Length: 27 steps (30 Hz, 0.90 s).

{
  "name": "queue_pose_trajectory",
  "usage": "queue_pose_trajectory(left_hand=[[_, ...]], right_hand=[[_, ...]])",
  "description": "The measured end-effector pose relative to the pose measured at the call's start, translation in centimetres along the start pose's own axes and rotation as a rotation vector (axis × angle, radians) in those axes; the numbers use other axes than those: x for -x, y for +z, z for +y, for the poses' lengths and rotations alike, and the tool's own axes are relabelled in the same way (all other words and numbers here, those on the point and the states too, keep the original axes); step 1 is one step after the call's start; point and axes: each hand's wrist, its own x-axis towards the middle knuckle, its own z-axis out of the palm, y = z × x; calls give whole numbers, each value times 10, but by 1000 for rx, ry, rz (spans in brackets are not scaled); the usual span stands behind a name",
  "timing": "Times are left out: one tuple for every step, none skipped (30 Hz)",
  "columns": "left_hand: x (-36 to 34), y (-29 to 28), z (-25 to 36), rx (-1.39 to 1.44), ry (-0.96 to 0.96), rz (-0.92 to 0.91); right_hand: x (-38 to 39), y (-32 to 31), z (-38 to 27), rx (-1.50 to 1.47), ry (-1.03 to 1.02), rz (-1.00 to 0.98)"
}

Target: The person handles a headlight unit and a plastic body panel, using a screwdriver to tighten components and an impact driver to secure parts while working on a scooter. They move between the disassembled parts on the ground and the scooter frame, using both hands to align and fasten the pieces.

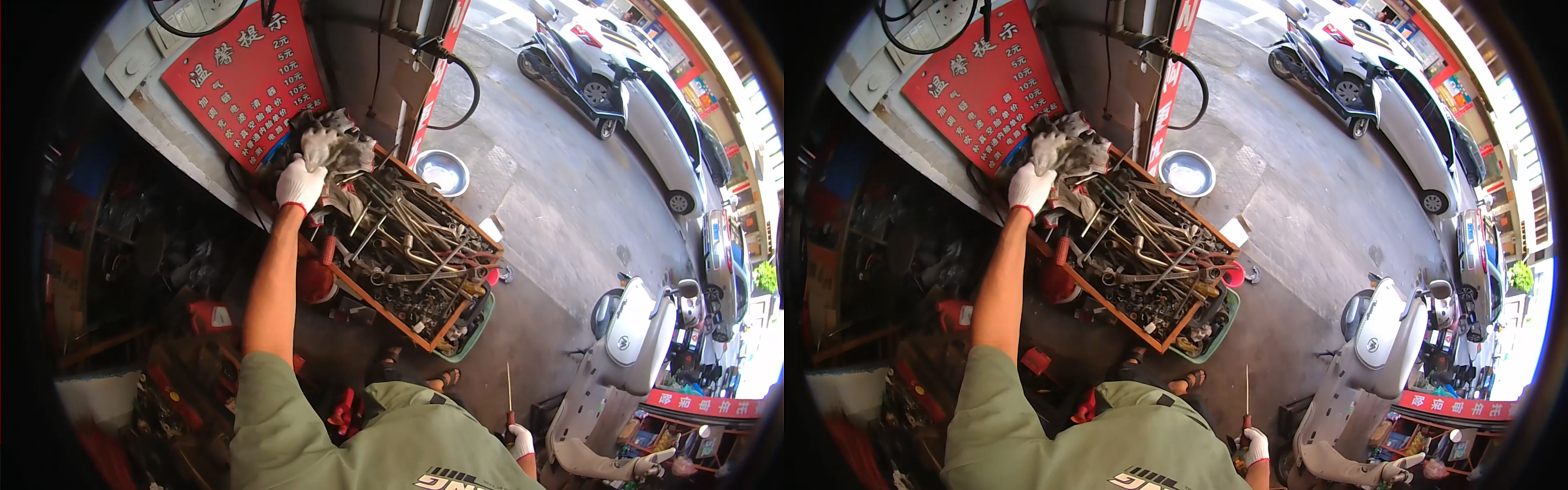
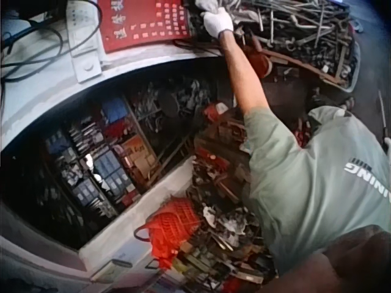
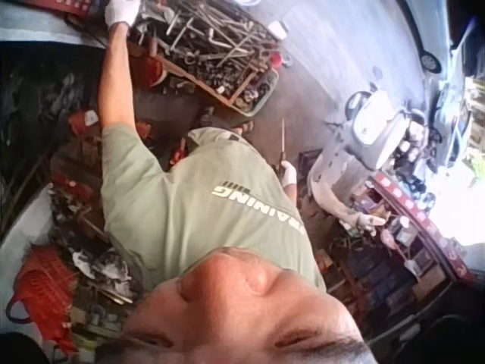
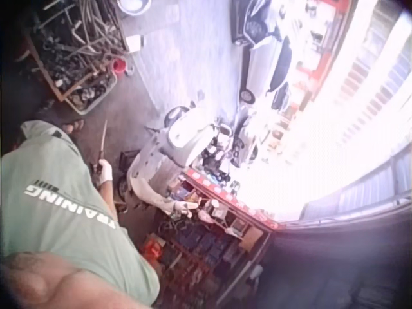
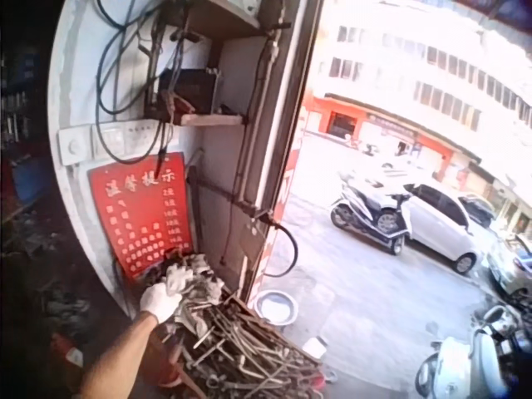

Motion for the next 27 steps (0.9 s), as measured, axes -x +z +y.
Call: queue_pose_trajectory(left_hand=[[0,-12,6,-2,6,15],[-5,-16,4,68,20,-1],[-6,-21,7,76,35,23],[-6,-23,7,109,38,28],[-5,-25,8,143,40,33],[-3,-23,9,171,49,59],[-2,-24,13,159,54,68],[-2,-20,15,156,67,89],[-3,-22,12,142,73,120],[-4,-22,9,184,92,80],[-18,-9,-10,234,110,-100],[-28,12,-32,289,123,-266],[-34,31,-46,348,139,-436],[-28,47,-40,322,145,-567],[-17,61,-32,295,152,-697],[-11,69,-38,271,159,-721],[-7,78,-43,246,164,-744],[-13,86,-55,-14,181,-669],[2,89,-28,-195,146,-580],[14,87,0,-315,94,-624],[25,69,27,-444,36,-652],[30,58,36,-483,26,-628],[30,58,33,-489,28,-624],[30,58,32,-518,61,-574],[30,58,31,-546,96,-524],[31,55,28,-541,115,-489],[29,48,23,-505,150,-417]], right_hand=[[2,1,2,-24,-23,-21],[3,1,3,-47,-47,-42],[7,2,4,-53,-44,-36],[10,2,6,-12,-44,-25],[14,3,7,28,-45,-15],[15,-1,12,24,-42,-3],[16,-3,18,11,-50,-7],[17,-7,22,-3,-58,-10],[19,-8,25,2,-51,-8],[24,-6,26,28,-64,-13],[28,-4,26,54,-77,-18],[36,4,23,57,-71,-27],[45,11,19,47,-38,-13],[51,12,18,31,-8,15],[52,9,20,22,-10,25],[48,9,21,46,-6,10],[44,10,22,71,-1,-7],[38,13,24,77,2,-21],[35,11,28,25,-5,-17],[32,6,31,-26,-13,-13],[30,5,32,-32,-12,-12],[27,6,33,-32,-13,-47],[24,8,34,-33,-13,-80],[23,11,35,-26,-41,-74],[22,13,36,-32,-41,-77],[22,14,37,-25,-36,-76],[22,16,38,-16,-33,-74]])
